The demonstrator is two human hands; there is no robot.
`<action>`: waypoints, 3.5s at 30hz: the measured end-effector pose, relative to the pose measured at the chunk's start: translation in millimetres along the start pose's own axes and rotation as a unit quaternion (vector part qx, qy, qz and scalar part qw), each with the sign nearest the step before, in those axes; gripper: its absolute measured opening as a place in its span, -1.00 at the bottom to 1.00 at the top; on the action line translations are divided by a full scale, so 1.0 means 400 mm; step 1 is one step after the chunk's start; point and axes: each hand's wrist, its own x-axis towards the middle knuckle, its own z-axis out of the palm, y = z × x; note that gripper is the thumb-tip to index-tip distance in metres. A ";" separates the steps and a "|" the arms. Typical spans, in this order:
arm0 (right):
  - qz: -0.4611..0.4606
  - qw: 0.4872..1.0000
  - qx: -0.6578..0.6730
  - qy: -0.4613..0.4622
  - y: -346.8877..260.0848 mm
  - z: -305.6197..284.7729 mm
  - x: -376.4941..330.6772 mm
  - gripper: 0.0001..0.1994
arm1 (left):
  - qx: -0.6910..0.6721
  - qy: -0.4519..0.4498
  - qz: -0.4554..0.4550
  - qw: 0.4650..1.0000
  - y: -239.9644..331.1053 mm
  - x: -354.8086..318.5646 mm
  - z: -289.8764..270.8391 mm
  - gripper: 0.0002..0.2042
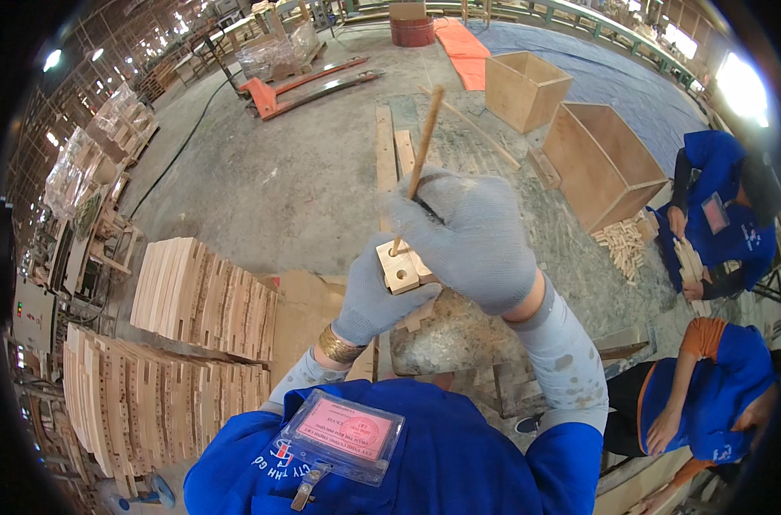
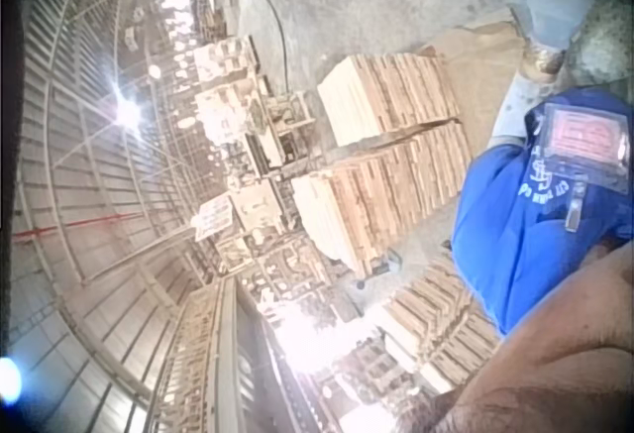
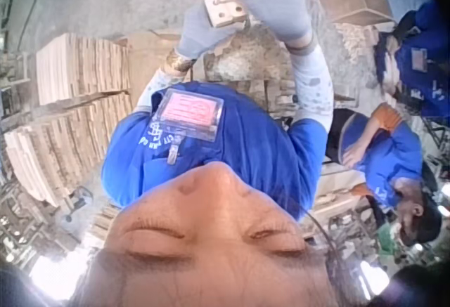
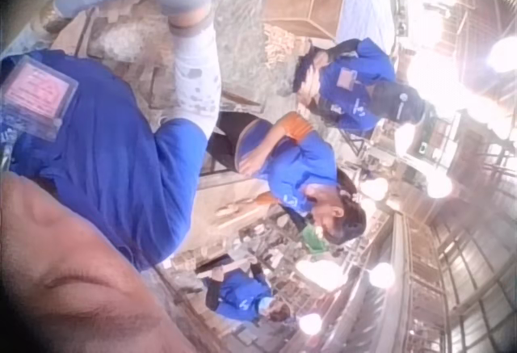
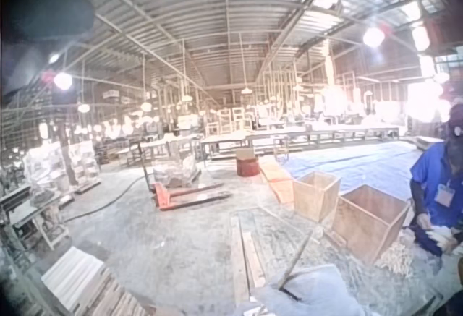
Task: The person applies glue to the pre-drilled holes of small wooden blocks using a thin brush. They pick up blocks from a stack, dip the brush into a container of glue, and carefully fill the holes before placing the blocks back onto the stack. The process is repeated for multiple blocks in a repetitive assembly line manner.
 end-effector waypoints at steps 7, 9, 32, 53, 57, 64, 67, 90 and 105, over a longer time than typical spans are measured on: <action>0.002 0.998 -0.052 -0.025 -0.009 -0.002 0.004 -0.83 | 0.030 0.009 -0.004 0.999 0.010 -0.001 0.000 -0.44; 0.018 1.000 -0.021 -0.005 -0.016 0.000 -0.002 -0.83 | 0.030 0.011 0.007 0.999 0.001 0.000 0.004 -0.44; -0.129 0.978 -0.159 -0.038 0.013 -0.024 -0.042 -0.89 | 0.012 0.012 0.026 1.000 0.006 -0.002 0.009 -0.44; -0.188 0.957 -0.218 -0.031 -0.033 -0.046 -0.030 -0.83 | 0.019 -0.007 -0.002 1.000 0.011 -0.007 0.005 -0.45; -0.205 0.958 -0.201 0.021 -0.018 -0.059 -0.019 -0.82 | -0.021 0.004 0.017 1.000 -0.003 -0.007 0.011 -0.46; -0.035 0.997 -0.059 -0.043 -0.022 -0.030 0.002 -0.85 | 0.021 -0.016 0.004 1.000 -0.004 -0.005 0.006 -0.44; -0.053 0.994 -0.068 -0.063 -0.005 -0.014 0.011 -0.85 | 0.035 -0.012 0.012 0.999 -0.002 -0.004 0.009 -0.44; 0.027 0.998 -0.048 0.006 0.012 -0.030 -0.042 -0.85 | 0.004 -0.022 -0.006 1.000 -0.002 -0.004 0.009 -0.40; 0.189 0.928 0.219 0.236 0.153 -0.045 -0.295 -0.74 | -0.102 0.110 -0.049 0.988 0.000 0.026 -0.104 -0.51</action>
